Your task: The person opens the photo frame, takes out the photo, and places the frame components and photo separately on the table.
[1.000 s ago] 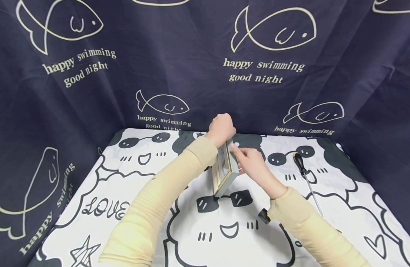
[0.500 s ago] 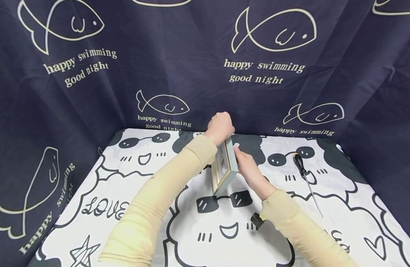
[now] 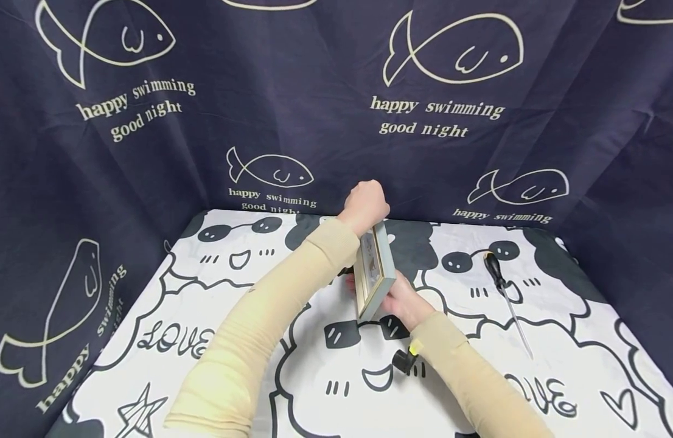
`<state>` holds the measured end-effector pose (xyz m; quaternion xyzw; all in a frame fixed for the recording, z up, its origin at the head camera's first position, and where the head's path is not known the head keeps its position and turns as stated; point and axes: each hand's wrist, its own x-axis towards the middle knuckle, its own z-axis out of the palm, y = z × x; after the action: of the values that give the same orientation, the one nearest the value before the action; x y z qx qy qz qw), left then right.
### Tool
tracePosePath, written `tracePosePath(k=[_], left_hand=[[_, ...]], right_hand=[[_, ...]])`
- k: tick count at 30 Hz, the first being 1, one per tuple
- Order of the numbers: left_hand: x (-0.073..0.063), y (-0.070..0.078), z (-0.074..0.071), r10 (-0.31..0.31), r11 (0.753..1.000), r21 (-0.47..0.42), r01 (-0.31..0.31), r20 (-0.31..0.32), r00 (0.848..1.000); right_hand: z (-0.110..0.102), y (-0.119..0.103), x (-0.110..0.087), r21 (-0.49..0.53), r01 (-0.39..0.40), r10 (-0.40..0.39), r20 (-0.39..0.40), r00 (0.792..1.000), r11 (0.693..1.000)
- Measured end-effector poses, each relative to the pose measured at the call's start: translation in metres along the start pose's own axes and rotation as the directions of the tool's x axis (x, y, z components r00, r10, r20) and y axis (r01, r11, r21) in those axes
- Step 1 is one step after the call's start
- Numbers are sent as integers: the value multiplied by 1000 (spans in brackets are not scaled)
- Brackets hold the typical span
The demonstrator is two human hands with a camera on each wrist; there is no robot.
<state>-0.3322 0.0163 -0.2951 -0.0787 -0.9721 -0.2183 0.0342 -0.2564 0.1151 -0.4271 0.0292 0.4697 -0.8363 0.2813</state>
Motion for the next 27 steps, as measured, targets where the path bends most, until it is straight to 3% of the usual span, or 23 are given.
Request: tracePosePath(k=[2, 4, 10, 18, 27], left_hand=[[0, 1, 1, 0, 1000, 3, 0, 7, 1000], [0, 2, 2, -1, 1000, 3, 1, 15, 1000], [0, 6, 4, 6, 1000, 13, -7, 9, 1000], [-1, 9, 6, 9, 1000, -1, -9, -4, 1000], [-4, 3, 3, 19, 993, -119, -17, 12, 1000]], right_hand=[[0, 0, -1, 0, -33, 32, 68, 997, 999], [0, 0, -2, -12, -54, 54, 85, 995, 998], [5, -3, -5, 4, -108, 108, 57, 993, 994], [1, -6, -5, -7, -112, 112, 60, 992, 994], [-17, -7, -1, -16, -74, 75, 59, 995, 997]])
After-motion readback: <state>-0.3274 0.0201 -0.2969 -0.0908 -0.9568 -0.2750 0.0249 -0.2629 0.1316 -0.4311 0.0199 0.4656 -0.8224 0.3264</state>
